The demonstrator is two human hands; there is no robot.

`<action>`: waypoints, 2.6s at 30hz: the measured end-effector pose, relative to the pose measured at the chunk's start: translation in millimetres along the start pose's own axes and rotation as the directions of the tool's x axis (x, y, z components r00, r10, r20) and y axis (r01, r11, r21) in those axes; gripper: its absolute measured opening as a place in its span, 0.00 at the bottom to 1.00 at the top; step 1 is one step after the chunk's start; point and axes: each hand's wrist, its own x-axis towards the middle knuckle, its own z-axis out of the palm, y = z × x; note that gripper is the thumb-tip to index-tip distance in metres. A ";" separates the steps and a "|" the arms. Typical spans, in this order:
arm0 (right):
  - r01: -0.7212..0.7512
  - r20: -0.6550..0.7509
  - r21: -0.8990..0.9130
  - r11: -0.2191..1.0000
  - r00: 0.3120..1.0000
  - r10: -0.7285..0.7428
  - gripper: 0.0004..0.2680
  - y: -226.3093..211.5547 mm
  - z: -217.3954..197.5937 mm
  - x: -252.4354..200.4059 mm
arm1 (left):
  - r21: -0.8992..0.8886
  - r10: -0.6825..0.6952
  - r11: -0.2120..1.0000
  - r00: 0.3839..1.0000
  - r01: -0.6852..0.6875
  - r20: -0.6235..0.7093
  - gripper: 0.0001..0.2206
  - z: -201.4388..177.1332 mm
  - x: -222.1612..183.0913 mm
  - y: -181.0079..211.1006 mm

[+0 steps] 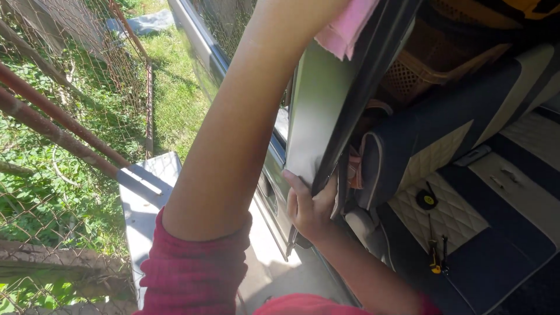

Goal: Repairing or adjusting a car door hinge using a screwdriver, wrench, and cleaning with a cloth.

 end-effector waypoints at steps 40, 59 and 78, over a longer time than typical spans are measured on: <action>-0.323 0.365 0.449 0.833 0.917 0.159 0.20 -10.3 -50.8 -148.9 | 0.127 -0.040 0.991 0.999 0.039 0.012 0.25 -13.0 -187.9 35.1; -0.519 0.567 0.406 0.752 0.789 0.238 0.20 -16.4 -102.1 -135.0 | 0.328 -0.239 0.922 0.969 0.207 0.060 0.21 -13.6 -233.7 21.0; -0.873 0.925 0.078 0.481 0.244 0.293 0.26 -40.3 -105.6 -133.5 | 0.086 -0.603 0.797 0.794 0.598 0.075 0.19 -22.6 -183.6 49.1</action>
